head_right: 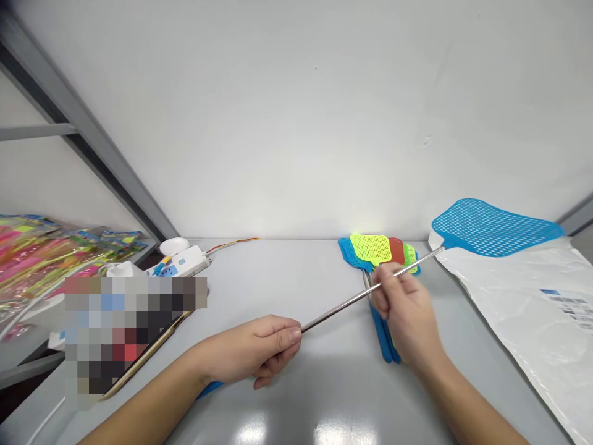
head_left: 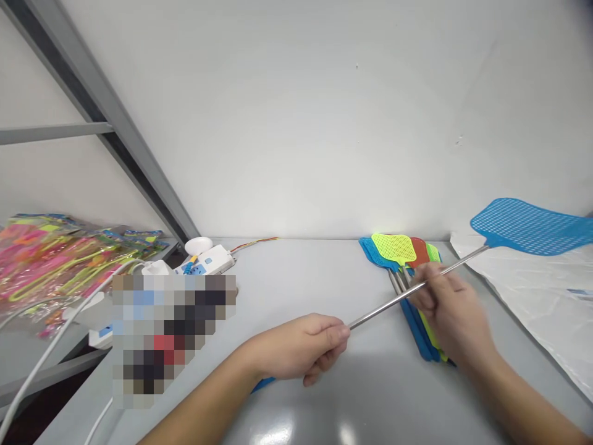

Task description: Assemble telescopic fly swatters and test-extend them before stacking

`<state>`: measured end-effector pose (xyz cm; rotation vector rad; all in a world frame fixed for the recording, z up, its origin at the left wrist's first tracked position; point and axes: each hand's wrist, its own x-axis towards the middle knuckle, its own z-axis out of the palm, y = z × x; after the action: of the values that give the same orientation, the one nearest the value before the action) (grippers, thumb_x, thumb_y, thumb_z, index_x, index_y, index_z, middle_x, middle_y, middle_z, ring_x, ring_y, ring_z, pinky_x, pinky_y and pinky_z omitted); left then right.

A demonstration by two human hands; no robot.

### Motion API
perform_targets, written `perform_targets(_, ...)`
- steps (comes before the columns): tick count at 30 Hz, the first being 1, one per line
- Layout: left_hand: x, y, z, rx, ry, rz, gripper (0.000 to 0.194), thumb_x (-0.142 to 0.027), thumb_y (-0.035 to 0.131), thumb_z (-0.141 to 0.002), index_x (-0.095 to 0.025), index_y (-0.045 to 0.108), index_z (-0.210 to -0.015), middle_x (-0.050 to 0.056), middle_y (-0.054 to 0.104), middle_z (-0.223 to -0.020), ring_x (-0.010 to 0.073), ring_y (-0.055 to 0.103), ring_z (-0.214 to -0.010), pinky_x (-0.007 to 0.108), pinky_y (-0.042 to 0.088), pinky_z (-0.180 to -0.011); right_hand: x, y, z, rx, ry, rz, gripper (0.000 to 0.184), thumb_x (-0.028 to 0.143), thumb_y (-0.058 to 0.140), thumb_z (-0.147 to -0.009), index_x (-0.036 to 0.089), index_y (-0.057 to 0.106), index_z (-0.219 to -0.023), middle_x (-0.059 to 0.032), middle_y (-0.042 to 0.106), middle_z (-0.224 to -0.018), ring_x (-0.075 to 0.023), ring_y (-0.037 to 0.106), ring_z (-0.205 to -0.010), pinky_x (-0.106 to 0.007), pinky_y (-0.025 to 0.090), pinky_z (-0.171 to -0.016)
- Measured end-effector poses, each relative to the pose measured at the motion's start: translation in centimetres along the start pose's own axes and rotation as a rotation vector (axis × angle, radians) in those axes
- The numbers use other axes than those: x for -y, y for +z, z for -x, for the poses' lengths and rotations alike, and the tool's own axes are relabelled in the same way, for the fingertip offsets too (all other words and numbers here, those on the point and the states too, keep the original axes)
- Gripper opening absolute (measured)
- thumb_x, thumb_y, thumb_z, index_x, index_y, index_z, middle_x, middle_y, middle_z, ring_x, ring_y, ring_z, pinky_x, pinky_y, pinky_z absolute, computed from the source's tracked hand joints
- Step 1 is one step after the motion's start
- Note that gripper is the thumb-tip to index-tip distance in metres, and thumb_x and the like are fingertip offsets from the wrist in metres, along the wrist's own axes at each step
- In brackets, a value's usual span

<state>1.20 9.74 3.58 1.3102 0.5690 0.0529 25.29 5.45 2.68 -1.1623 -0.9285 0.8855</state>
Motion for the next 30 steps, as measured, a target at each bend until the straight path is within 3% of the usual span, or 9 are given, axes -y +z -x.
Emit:
perform_targets(4,0.1,0.3,-0.2,0.067,0.031,0.015,0.042,-0.053,0.043,-0.094,-0.019,0.041,-0.069,-0.008,0.034,-0.055,0.0073,0.031,-0.045,0.023,0.037,-0.046,-1.6,2.9,3.0,0.408,0.154,0.195,0.035,0.052,0.053,-0.09,0.019,0.06,-0.08,0.0061,0.039,-0.05,-0.0089,0.034,-0.048,-0.024,0.026,-0.047)
perform_targets(6,0.2,0.2,-0.1,0.098,0.039,0.006,0.043,-0.053,0.043,-0.094,-0.019,0.041,-0.068,-0.008,0.033,-0.053,0.0077,0.031,-0.044,0.024,0.038,-0.046,-1.6,3.8,4.0,0.502,0.186,0.194,0.041,0.055,0.045,-0.093,0.018,0.059,-0.079,0.0064,0.039,-0.048,-0.0087,0.033,-0.046,-0.024,0.027,-0.047)
perform_targets(9,0.1,0.0,0.1,0.071,0.038,0.02,0.042,-0.053,0.042,-0.094,-0.019,0.042,-0.069,-0.008,0.034,-0.053,0.0078,0.033,-0.044,0.024,0.035,-0.046,-1.0,3.7,3.8,0.49,0.123,0.263,0.042,0.054,0.046,-0.093,0.018,0.06,-0.076,0.0058,0.042,-0.046,-0.009,0.037,-0.046,-0.025,0.03,-0.05)
perform_targets(12,0.0,-0.2,0.4,0.069,0.019,0.061,0.042,-0.054,0.041,-0.094,-0.019,0.041,-0.071,-0.008,0.035,-0.054,0.0075,0.032,-0.044,0.024,0.032,-0.046,-0.2,2.2,2.4,0.388,0.08,0.292,0.043,0.051,0.046,-0.094,0.017,0.063,-0.074,0.0044,0.043,-0.044,-0.0101,0.04,-0.045,-0.026,0.032,-0.052)
perform_targets(17,-0.2,-0.9,0.9,0.033,-0.015,-0.022,0.043,-0.055,0.043,-0.093,-0.019,0.041,-0.07,-0.007,0.036,-0.057,0.0074,0.034,-0.046,0.024,0.031,-0.048,1.2,-0.3,0.5,0.057,0.04,0.084,0.039,0.048,0.05,-0.092,0.018,0.064,-0.072,0.0059,0.034,-0.04,-0.0099,0.032,-0.04,-0.027,0.026,-0.044)
perform_targets(22,-0.4,-1.3,1.3,0.029,-0.026,-0.073,0.044,-0.056,0.042,-0.093,-0.019,0.041,-0.07,-0.007,0.037,-0.058,0.0075,0.036,-0.047,0.024,0.032,-0.049,1.7,-0.7,0.4,-0.007,0.028,0.01,0.035,0.047,0.053,-0.091,0.018,0.064,-0.076,0.0066,0.032,-0.039,-0.0096,0.031,-0.039,-0.026,0.026,-0.043)
perform_targets(25,-0.3,-1.4,1.2,0.005,-0.018,-0.082,0.043,-0.055,0.043,-0.093,-0.019,0.042,-0.071,-0.008,0.037,-0.057,0.0074,0.036,-0.047,0.023,0.032,-0.049,0.7,0.2,0.8,0.048,0.061,0.027,0.033,0.051,0.052,-0.091,0.02,0.063,-0.084,0.0062,0.039,-0.043,-0.0094,0.034,-0.041,-0.025,0.025,-0.043)
perform_targets(30,0.0,-0.8,0.7,0.022,-0.034,-0.05,0.042,-0.056,0.041,-0.094,-0.019,0.046,-0.076,-0.008,0.037,-0.055,0.0079,0.034,-0.046,0.023,0.032,-0.048,-1.0,2.8,2.9,0.399,0.203,0.065,0.032,0.051,0.052,-0.091,0.02,0.06,-0.092,0.0075,0.042,-0.045,-0.0078,0.036,-0.043,-0.023,0.028,-0.047)
